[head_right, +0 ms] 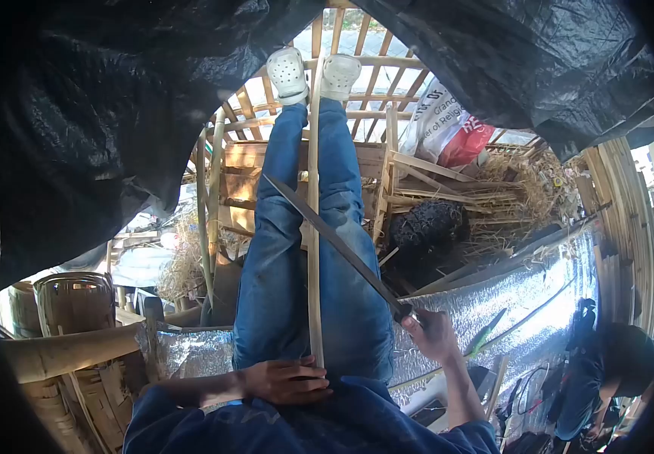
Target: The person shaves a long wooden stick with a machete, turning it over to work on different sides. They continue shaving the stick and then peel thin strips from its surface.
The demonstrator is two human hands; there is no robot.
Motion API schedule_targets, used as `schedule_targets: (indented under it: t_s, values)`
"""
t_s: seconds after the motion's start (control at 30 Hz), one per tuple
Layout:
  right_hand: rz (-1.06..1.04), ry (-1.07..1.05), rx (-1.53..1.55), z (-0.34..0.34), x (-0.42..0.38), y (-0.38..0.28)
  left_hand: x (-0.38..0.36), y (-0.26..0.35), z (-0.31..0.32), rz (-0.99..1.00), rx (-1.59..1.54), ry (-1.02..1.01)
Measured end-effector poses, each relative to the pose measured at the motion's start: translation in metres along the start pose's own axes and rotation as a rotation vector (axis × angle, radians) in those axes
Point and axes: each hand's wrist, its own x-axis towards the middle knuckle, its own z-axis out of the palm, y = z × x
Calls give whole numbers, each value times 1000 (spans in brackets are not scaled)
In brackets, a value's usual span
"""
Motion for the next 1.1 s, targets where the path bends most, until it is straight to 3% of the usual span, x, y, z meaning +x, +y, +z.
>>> schedule_targets:
  t_s: [0.4,0.57,0.83,0.9,1.1]
  values:
    - [-43,8,99,6,3,-8,24,3,-20,-50,30,-171]
    - [-50,3,117,7,4,-5,27,-2,-8,67,8,154]
    - [-135,44,195,16,-6,3,45,10,-10,86,4,364]
    - [-146,80,260,17,-10,1,52,14,-15,84,26,510]
    - [-235,180,298,16,-16,3,36,12,-9,30,92,459]
